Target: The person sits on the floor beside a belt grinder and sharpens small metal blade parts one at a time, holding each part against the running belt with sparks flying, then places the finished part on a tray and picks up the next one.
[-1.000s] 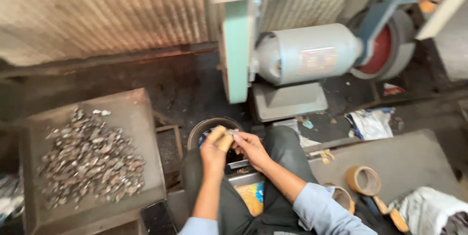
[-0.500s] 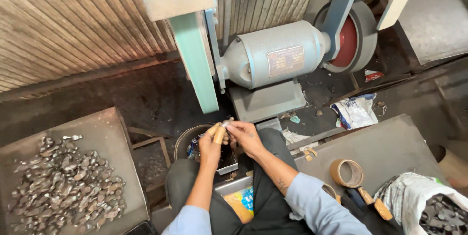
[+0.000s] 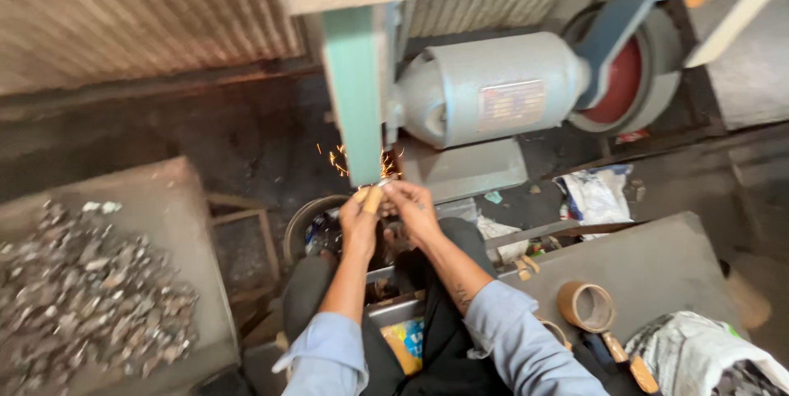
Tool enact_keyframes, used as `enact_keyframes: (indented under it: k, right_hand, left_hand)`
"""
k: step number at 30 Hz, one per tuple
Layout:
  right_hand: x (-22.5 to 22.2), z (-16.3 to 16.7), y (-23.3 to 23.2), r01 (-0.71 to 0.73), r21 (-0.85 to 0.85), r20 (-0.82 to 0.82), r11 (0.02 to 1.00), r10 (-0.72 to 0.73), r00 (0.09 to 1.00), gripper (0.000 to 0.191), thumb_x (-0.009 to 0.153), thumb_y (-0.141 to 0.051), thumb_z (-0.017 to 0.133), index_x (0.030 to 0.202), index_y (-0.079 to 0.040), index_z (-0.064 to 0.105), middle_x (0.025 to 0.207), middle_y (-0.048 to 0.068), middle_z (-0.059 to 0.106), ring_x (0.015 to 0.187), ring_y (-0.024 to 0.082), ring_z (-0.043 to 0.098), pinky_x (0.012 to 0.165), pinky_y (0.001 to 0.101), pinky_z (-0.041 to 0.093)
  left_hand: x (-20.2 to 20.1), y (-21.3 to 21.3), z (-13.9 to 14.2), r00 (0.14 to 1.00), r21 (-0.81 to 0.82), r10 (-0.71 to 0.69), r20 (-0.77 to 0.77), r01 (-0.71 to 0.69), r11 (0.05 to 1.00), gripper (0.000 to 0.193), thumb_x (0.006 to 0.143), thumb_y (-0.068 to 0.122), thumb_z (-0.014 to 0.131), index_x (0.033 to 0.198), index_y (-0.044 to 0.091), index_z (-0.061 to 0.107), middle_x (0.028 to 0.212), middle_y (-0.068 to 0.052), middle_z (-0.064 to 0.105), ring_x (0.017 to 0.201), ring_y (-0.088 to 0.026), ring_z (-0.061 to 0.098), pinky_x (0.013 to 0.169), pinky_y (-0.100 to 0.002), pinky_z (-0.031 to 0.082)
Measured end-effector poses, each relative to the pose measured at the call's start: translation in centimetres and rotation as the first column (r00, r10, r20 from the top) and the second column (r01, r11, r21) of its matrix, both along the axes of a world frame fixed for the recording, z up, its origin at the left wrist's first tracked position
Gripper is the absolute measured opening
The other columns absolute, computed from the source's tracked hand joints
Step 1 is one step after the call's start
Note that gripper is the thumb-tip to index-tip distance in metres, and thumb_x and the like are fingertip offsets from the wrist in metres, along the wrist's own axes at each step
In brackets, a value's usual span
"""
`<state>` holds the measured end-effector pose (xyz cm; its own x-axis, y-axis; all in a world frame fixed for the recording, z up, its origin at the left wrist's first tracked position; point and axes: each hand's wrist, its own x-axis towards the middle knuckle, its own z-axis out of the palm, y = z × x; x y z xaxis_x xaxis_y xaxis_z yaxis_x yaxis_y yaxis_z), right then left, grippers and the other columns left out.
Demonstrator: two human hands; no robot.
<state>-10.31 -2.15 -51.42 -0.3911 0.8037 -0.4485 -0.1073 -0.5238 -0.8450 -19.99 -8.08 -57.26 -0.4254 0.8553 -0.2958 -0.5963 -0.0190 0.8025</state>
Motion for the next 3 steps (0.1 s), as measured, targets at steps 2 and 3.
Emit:
enact_keyframes:
  k: [2, 3]
  right_hand:
    - [0.40, 0.23, -0.45, -0.021, 0.074, 0.012, 0.997, 0.020, 1.000, 0.020, 0.098, -0.018, 0.063, 0.101, -0.001, 0.073, 0.083, 0.005, 0.074, 0.071, 0.013, 0.066, 0.063, 0.0272, 0.055]
    - [0.81, 0.48, -0.91, -0.053, 0.102, 0.013, 0.993, 0.052, 0.999, 0.021, 0.098, -0.018, 0.062, 0.101, -0.001, 0.072, 0.083, 0.005, 0.075, 0.073, 0.015, 0.068, 0.065, 0.0292, 0.058]
  left_hand:
    - [-0.38, -0.15, 0.12, 0.979, 0.034, 0.006, -0.206, 0.001, 0.999, 0.024, 0.099, 0.013, 0.067, 0.118, -0.001, 0.073, 0.101, -0.003, 0.076, 0.086, -0.010, 0.068, 0.076, -0.025, 0.054]
    - [-0.96, -0.85, 0.11, 0.950, 0.037, 0.028, -0.310, -0.017, 0.999, 0.026, 0.100, 0.014, 0.068, 0.120, -0.002, 0.073, 0.106, -0.003, 0.076, 0.091, -0.009, 0.068, 0.081, -0.024, 0.055]
